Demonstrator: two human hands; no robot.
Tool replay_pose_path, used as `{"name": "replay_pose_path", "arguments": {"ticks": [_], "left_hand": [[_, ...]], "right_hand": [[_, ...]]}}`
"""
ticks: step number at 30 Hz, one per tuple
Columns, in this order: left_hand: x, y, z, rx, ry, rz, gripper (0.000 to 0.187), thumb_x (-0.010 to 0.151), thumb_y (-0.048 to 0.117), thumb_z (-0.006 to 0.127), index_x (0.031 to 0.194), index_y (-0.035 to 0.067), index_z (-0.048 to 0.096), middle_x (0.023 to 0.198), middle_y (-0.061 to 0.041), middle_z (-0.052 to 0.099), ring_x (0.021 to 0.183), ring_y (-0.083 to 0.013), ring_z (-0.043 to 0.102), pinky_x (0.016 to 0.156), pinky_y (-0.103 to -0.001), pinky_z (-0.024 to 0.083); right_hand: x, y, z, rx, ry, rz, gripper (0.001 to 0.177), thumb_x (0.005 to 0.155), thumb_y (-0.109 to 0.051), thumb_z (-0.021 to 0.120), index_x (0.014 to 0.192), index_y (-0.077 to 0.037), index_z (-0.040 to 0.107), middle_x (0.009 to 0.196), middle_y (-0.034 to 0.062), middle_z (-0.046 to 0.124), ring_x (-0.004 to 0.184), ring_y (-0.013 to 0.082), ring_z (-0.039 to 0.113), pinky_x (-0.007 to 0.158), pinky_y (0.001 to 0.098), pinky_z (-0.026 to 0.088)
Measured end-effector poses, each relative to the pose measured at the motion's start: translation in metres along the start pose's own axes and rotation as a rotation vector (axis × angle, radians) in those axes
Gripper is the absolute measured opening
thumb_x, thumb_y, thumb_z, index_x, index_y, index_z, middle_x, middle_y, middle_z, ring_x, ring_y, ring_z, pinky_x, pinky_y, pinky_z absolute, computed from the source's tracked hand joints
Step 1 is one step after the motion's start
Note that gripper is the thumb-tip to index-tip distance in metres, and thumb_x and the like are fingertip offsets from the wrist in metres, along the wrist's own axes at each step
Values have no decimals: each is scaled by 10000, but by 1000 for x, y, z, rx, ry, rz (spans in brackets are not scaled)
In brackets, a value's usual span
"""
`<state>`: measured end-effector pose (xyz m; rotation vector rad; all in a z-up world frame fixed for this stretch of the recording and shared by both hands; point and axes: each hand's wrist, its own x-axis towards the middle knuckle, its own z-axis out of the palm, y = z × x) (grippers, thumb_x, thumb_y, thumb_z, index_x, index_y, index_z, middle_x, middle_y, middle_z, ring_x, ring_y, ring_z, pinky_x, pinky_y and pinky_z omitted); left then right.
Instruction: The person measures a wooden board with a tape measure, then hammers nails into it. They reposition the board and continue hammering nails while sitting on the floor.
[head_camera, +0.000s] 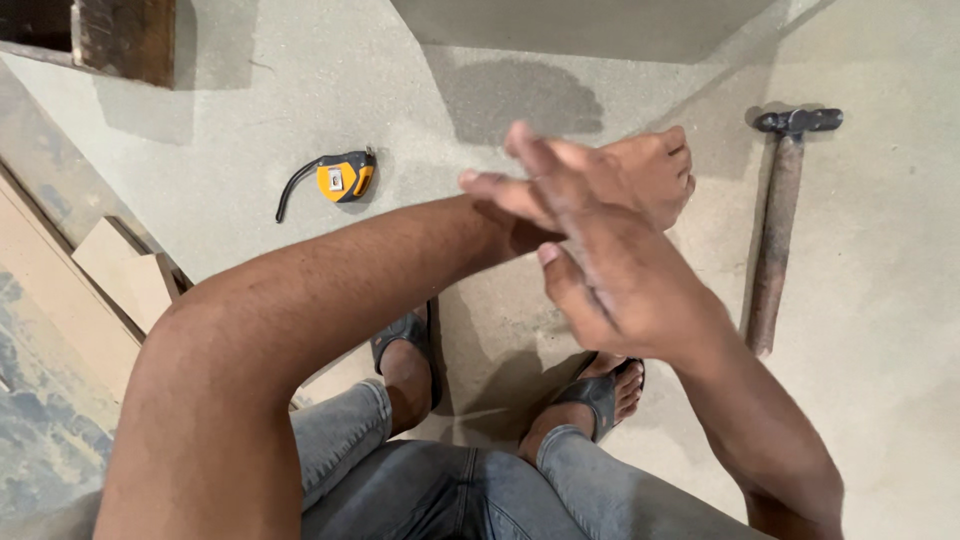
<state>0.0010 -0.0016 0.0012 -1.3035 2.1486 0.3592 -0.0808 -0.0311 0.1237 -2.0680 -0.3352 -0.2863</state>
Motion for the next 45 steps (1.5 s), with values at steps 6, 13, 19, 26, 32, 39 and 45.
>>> {"name": "replay_pose_path", "arguments": {"ticks": [6, 13, 19, 26, 32, 39, 45], "left_hand": [[-3, -7, -3, -19, 22, -18, 337, 894, 144, 670, 1221, 65, 646, 1265, -131, 642, 1156, -288, 612, 973, -428, 469], [-6, 0, -1, -41, -12, 15, 256, 888, 122, 691, 1139, 72, 693, 1184, -130, 683, 1076, -291, 657, 903, -426, 515], [-22, 6, -3, -63, -47, 40, 189, 883, 103, 709, 1068, 77, 733, 1114, -129, 719, 1006, -294, 696, 843, -424, 554], [-106, -25, -64, -175, -79, -17, 121, 876, 81, 730, 986, 84, 780, 1032, -128, 760, 926, -297, 741, 773, -422, 600], [-234, -91, -38, -324, 14, -477, 128, 831, -6, 685, 925, 24, 767, 948, -194, 744, 821, -349, 747, 678, -405, 608], [-282, -124, 95, -571, 902, -944, 265, 1040, 190, 728, 1175, -31, 672, 1186, -222, 681, 1039, -424, 642, 867, -500, 524], [-232, -160, 149, -494, 1103, -743, 739, 875, 249, 868, 1490, -13, 555, 1483, -224, 563, 1364, -408, 474, 1120, -474, 382]], "right_hand": [[-9, 1, 8, -147, -74, 41, 980, 844, 37, 563, 1667, -180, 76, 1530, 1, 614, 1497, 284, 435, 1263, 539, 317], [-14, 3, 0, -390, 42, 20, 926, 787, 33, 597, 1575, -125, 136, 1504, 60, 552, 1385, 331, 461, 1144, 567, 367], [-11, 11, 9, -404, -86, 137, 895, 838, -10, 608, 1628, -182, 223, 1505, 216, 510, 1405, 359, 445, 1164, 630, 380], [-10, 21, -54, -546, 148, 196, 587, 997, 24, 585, 1557, -80, 440, 1512, 198, 552, 1353, 353, 590, 1133, 473, 536], [-27, 53, -125, -775, -287, 448, 401, 952, -109, 640, 1340, -8, 622, 1126, 239, 696, 940, 400, 712, 863, 496, 574], [-140, 193, -98, -912, -277, 1210, 509, 969, -398, 645, 1271, 10, 670, 1149, 293, 704, 1083, 458, 667, 942, 534, 544], [-251, 216, 5, -831, 272, 1281, 641, 950, -329, 731, 1367, 110, 523, 1241, 380, 566, 1144, 537, 548, 967, 556, 461]]}}
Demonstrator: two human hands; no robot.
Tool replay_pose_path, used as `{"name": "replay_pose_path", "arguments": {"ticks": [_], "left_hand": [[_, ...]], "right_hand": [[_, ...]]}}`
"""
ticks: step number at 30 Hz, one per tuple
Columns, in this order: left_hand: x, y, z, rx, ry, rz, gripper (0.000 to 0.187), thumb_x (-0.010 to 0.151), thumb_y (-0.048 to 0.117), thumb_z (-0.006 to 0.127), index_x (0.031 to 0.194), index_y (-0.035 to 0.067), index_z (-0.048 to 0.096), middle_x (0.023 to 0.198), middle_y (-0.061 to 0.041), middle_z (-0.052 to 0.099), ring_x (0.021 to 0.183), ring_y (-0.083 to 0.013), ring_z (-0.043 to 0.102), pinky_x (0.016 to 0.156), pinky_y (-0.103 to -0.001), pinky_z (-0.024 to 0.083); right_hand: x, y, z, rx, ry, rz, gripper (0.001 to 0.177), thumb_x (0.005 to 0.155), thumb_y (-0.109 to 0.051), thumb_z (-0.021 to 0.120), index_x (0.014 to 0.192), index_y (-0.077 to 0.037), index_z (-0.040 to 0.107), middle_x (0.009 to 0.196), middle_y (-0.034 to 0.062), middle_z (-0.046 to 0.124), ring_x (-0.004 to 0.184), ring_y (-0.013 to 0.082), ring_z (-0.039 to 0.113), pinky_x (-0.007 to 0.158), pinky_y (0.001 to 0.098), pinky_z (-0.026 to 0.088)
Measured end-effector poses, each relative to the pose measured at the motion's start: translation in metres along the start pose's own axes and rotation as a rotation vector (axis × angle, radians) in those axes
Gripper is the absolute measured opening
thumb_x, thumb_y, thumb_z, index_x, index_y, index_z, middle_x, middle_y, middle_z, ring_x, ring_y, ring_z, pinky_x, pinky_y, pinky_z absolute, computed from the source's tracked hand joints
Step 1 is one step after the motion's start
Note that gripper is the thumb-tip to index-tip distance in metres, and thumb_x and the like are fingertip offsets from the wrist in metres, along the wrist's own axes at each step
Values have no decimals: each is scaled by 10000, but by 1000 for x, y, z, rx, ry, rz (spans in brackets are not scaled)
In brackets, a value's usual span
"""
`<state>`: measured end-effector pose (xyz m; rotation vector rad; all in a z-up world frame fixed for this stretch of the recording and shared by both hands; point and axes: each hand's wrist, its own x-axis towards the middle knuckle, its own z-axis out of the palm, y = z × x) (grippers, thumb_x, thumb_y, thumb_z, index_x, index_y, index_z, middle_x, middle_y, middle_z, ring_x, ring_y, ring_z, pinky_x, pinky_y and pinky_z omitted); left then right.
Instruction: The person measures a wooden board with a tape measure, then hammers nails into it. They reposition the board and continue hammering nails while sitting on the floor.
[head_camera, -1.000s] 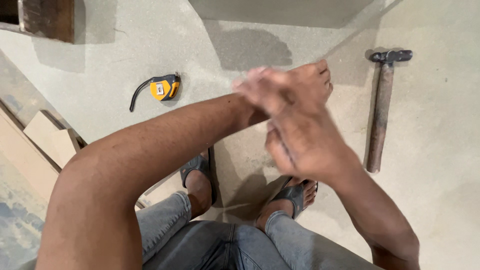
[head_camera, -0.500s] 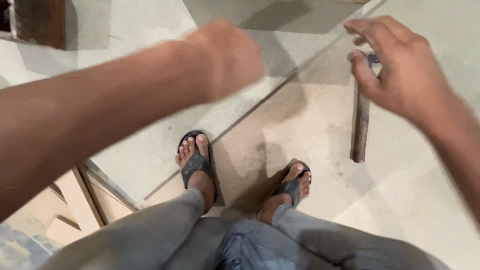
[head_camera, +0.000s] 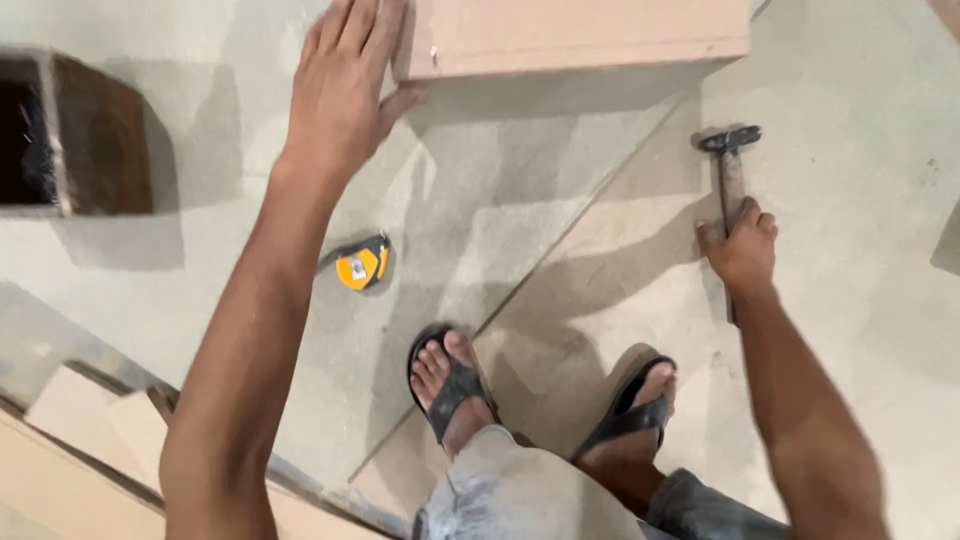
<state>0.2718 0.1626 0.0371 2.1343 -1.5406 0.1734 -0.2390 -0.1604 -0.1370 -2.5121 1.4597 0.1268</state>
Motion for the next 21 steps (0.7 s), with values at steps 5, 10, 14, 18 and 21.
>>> {"name": "replay_pose_path", "arguments": {"ticks": [5, 10, 14, 18, 21], "left_hand": [[-4, -9, 4, -27, 3, 55, 644, 941, 229, 853, 1495, 43, 583, 1462, -107, 606, 1375, -315, 517, 1179, -457, 377], [-10, -10, 12, -52, 42, 66, 575, 969, 176, 810, 1472, 40, 565, 1501, -89, 595, 1413, -276, 514, 1205, -440, 389], [-16, -11, 14, -74, 55, 66, 621, 971, 183, 827, 1515, 38, 564, 1524, -94, 583, 1426, -297, 496, 1194, -442, 390], [-19, -9, 24, -35, 89, 39, 608, 944, 185, 842, 1480, 50, 590, 1534, -86, 573, 1438, -286, 502, 1178, -441, 417], [-17, -11, 27, -75, 157, 28, 558, 904, 144, 851, 1416, 49, 648, 1508, -97, 593, 1420, -274, 536, 1136, -412, 475]], "right_hand": [[0, 11, 27, 118, 238, 67, 363, 1037, -149, 713, 1272, 98, 588, 1163, 316, 643, 1031, 455, 624, 906, 524, 497], [19, -23, -13, 563, 498, -99, 161, 1128, -109, 605, 1136, 42, 551, 851, 103, 572, 739, 248, 594, 699, 370, 510], [-4, -104, -126, 842, 331, -301, 310, 1116, -107, 610, 1315, 32, 416, 878, 39, 522, 684, 145, 573, 602, 252, 519], [-19, -191, -186, 635, 109, -487, 341, 1105, -81, 671, 1320, 31, 431, 941, 83, 654, 787, 145, 670, 714, 271, 591], [-26, -242, -200, 252, 45, -629, 251, 1058, -126, 734, 1193, -5, 559, 736, 169, 634, 593, 269, 634, 577, 392, 506]]}}
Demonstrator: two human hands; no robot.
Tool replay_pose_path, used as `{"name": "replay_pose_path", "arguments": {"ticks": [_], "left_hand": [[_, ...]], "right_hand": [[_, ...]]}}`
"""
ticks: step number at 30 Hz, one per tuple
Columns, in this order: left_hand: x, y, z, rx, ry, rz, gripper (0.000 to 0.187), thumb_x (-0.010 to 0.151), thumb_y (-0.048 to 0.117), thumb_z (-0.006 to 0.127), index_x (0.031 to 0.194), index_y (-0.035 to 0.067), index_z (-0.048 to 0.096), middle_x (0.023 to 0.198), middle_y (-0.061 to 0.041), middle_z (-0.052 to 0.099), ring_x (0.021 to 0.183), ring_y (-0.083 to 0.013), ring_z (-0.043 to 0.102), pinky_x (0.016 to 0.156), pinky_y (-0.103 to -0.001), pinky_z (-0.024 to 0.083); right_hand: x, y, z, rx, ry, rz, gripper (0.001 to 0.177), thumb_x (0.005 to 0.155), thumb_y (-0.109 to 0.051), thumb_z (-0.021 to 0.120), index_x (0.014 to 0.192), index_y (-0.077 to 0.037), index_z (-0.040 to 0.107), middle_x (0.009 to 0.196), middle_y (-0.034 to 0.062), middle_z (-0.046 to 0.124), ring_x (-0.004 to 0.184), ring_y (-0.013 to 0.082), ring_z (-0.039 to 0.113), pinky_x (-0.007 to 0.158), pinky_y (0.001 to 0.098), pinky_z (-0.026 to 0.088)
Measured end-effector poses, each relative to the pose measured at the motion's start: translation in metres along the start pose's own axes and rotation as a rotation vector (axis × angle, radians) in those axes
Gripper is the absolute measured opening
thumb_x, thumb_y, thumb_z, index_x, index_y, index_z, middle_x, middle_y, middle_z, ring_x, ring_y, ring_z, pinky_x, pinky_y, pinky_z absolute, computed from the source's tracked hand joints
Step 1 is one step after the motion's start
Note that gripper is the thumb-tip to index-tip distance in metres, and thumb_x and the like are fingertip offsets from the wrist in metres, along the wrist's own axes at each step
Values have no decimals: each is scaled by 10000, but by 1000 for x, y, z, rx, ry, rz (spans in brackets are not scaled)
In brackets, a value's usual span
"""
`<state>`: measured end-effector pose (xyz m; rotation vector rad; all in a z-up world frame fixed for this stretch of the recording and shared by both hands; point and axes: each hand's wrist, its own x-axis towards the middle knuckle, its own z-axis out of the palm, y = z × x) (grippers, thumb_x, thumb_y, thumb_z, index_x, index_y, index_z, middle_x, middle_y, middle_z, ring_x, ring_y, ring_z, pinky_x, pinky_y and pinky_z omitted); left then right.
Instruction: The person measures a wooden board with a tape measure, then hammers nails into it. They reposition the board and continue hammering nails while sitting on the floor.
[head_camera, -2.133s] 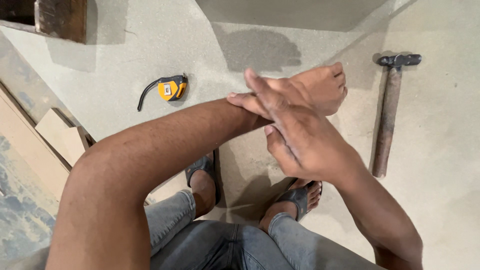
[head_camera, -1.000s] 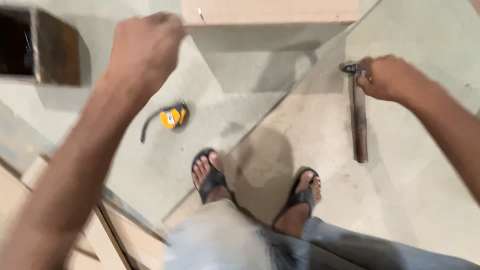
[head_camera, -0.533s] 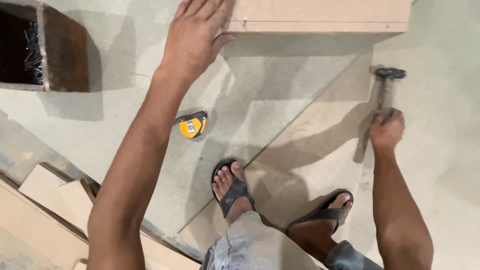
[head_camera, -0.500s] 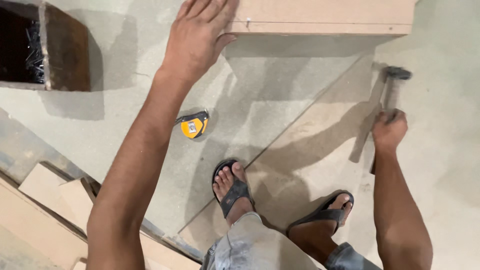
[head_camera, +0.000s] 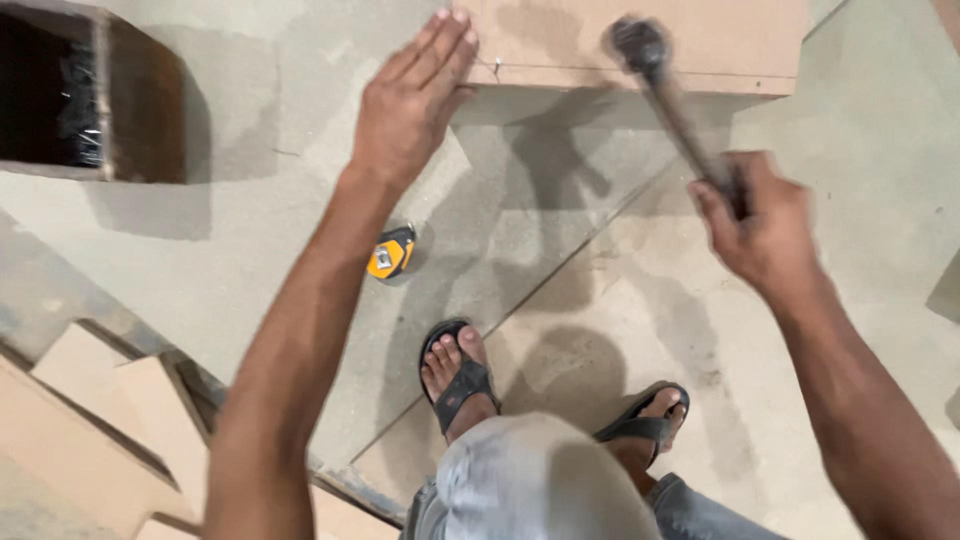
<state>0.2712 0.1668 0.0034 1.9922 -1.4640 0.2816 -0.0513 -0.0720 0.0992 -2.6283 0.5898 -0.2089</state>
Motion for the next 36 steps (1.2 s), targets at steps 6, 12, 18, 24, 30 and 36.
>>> {"name": "replay_pose_path", "arguments": {"ticks": [6, 12, 18, 24, 30, 36], "left_hand": [[-4, 0, 11, -67, 68, -22, 387, 923, 136, 839, 1288, 72, 728, 1443, -78, 637, 1378, -243, 575, 1124, -363, 523], [0, 8, -1, -73, 11, -98, 341, 937, 59, 744, 1276, 102, 737, 1450, -52, 633, 1383, -225, 567, 1108, -342, 531], [3, 15, -5, -75, 20, -120, 315, 961, 49, 722, 1273, 94, 725, 1434, -50, 647, 1372, -220, 580, 1091, -343, 541], [4, 19, -7, -79, 55, -98, 333, 947, 77, 753, 1278, 74, 718, 1414, -69, 653, 1354, -243, 587, 1077, -360, 544], [7, 20, -13, -96, 52, -97, 318, 937, 54, 756, 1253, 49, 718, 1399, -89, 659, 1332, -257, 610, 1066, -364, 553], [2, 19, -4, -81, 73, -108, 341, 927, 64, 777, 1265, 77, 728, 1410, -62, 663, 1345, -245, 615, 1092, -348, 555]], "right_hand": [[31, -76, -22, 67, -278, 20, 277, 1023, -219, 661, 1122, 14, 548, 649, 202, 614, 599, 396, 643, 557, 474, 482], [49, -116, -55, 79, -310, -32, 274, 964, -173, 635, 1111, 31, 526, 649, 215, 635, 586, 416, 659, 545, 498, 494], [65, -101, -39, -75, -409, -75, 277, 1013, -184, 626, 1084, 52, 501, 617, 248, 614, 588, 450, 644, 545, 519, 493], [39, -94, -42, 156, -32, -283, 262, 1059, -125, 580, 1173, 79, 461, 684, 200, 628, 572, 373, 677, 501, 456, 507], [56, -90, -19, -77, -343, -88, 280, 1034, -152, 613, 1146, 58, 466, 581, 183, 602, 489, 393, 640, 452, 470, 470], [34, -94, -43, 232, 15, -138, 165, 1029, -119, 542, 1084, 25, 482, 658, 155, 626, 580, 343, 657, 508, 460, 515]]}}
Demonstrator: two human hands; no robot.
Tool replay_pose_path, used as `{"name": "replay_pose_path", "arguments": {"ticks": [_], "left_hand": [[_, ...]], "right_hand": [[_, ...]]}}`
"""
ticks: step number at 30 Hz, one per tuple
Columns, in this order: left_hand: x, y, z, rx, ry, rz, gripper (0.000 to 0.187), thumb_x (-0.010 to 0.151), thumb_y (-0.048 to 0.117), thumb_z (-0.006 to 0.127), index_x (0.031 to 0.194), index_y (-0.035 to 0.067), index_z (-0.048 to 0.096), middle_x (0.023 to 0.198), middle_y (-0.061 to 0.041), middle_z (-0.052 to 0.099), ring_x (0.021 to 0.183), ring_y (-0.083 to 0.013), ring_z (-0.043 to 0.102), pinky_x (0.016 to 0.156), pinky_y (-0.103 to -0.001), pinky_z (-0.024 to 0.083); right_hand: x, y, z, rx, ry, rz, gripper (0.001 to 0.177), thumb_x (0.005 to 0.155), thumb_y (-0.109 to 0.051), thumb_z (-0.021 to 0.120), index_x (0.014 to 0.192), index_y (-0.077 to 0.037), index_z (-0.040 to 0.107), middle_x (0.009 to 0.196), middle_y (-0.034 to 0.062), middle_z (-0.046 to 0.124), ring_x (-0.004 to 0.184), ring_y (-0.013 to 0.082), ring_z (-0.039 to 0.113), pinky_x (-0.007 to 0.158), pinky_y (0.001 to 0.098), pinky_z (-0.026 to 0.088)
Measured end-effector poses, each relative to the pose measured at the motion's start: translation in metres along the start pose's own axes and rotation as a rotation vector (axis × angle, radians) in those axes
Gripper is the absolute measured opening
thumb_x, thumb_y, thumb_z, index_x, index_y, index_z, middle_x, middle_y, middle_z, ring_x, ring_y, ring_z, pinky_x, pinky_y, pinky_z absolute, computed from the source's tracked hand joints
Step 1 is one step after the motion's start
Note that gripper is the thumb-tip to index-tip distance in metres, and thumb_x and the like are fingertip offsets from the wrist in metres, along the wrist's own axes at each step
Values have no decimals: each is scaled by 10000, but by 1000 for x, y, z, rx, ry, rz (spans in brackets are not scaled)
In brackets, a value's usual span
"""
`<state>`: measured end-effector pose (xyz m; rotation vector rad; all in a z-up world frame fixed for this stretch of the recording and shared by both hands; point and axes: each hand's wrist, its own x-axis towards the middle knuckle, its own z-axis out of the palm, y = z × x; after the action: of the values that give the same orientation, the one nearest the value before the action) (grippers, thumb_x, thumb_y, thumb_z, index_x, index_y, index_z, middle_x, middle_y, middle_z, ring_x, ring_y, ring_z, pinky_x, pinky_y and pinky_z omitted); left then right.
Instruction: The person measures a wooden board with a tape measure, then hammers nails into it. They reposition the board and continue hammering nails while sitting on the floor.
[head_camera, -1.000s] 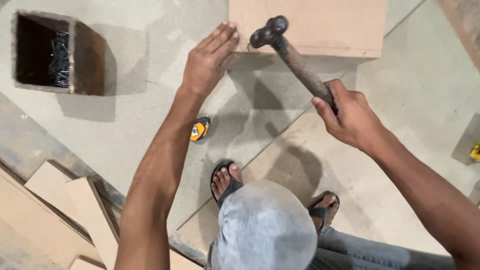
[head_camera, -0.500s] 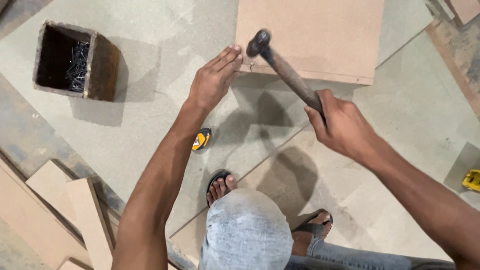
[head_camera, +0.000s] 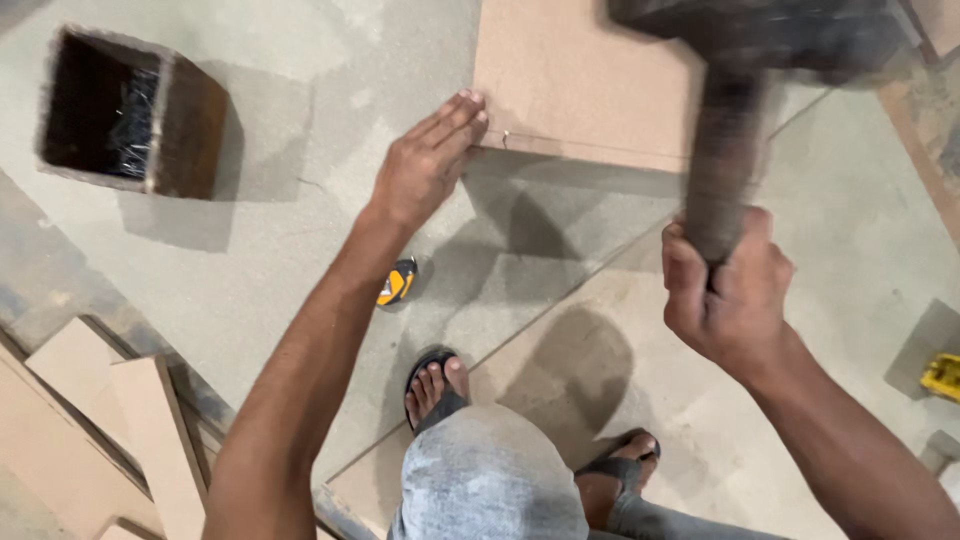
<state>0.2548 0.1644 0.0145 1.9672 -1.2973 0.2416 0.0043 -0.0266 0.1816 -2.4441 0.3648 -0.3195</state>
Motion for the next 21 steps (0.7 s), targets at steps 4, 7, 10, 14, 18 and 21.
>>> {"name": "replay_pose_path", "arguments": {"ticks": [4, 7, 10, 14, 18, 21], "left_hand": [[1, -2, -3, -3, -11, 14, 339, 931, 50, 778, 1265, 59, 727, 1407, -78, 661, 1345, -256, 609, 1082, -351, 552], [5, 1, 1, -1, -3, 30, 331, 935, 69, 783, 1261, 58, 724, 1401, -76, 662, 1336, -253, 608, 1081, -357, 549], [1, -2, 0, 31, -4, 37, 337, 945, 44, 769, 1279, 57, 722, 1421, -71, 660, 1357, -244, 608, 1101, -350, 554], [1, -2, -1, -26, -20, 1, 316, 928, 81, 781, 1240, 62, 730, 1398, -76, 664, 1333, -258, 605, 1061, -353, 550], [4, 2, -5, 14, -4, 20, 306, 969, 50, 763, 1273, 62, 725, 1419, -63, 658, 1356, -239, 601, 1093, -349, 551], [-2, -2, -1, 11, -8, 9, 334, 954, 56, 762, 1286, 63, 722, 1427, -71, 650, 1360, -246, 596, 1095, -354, 551]], "right_hand": [[21, 16, 26, -308, -303, -40, 321, 1010, -171, 632, 1150, 66, 467, 675, 213, 609, 627, 444, 643, 548, 513, 496], [28, 17, 12, -344, -405, 120, 292, 1044, -205, 624, 1130, 36, 484, 603, 205, 604, 576, 438, 635, 528, 507, 490], [3, 1, 4, -118, 7, 11, 224, 1052, -150, 553, 1162, 33, 484, 726, 209, 639, 634, 392, 689, 563, 476, 524], [1, 11, 27, -47, -135, 94, 164, 1042, -152, 539, 945, -22, 516, 616, 178, 618, 559, 375, 670, 521, 465, 503], [5, 17, 30, -197, -256, 47, 299, 1005, -169, 616, 1128, 77, 498, 620, 205, 614, 556, 418, 656, 489, 485, 490], [-13, 3, 9, -15, -50, 130, 229, 1023, -180, 573, 1057, 34, 498, 597, 180, 620, 579, 370, 664, 511, 462, 522]]}}
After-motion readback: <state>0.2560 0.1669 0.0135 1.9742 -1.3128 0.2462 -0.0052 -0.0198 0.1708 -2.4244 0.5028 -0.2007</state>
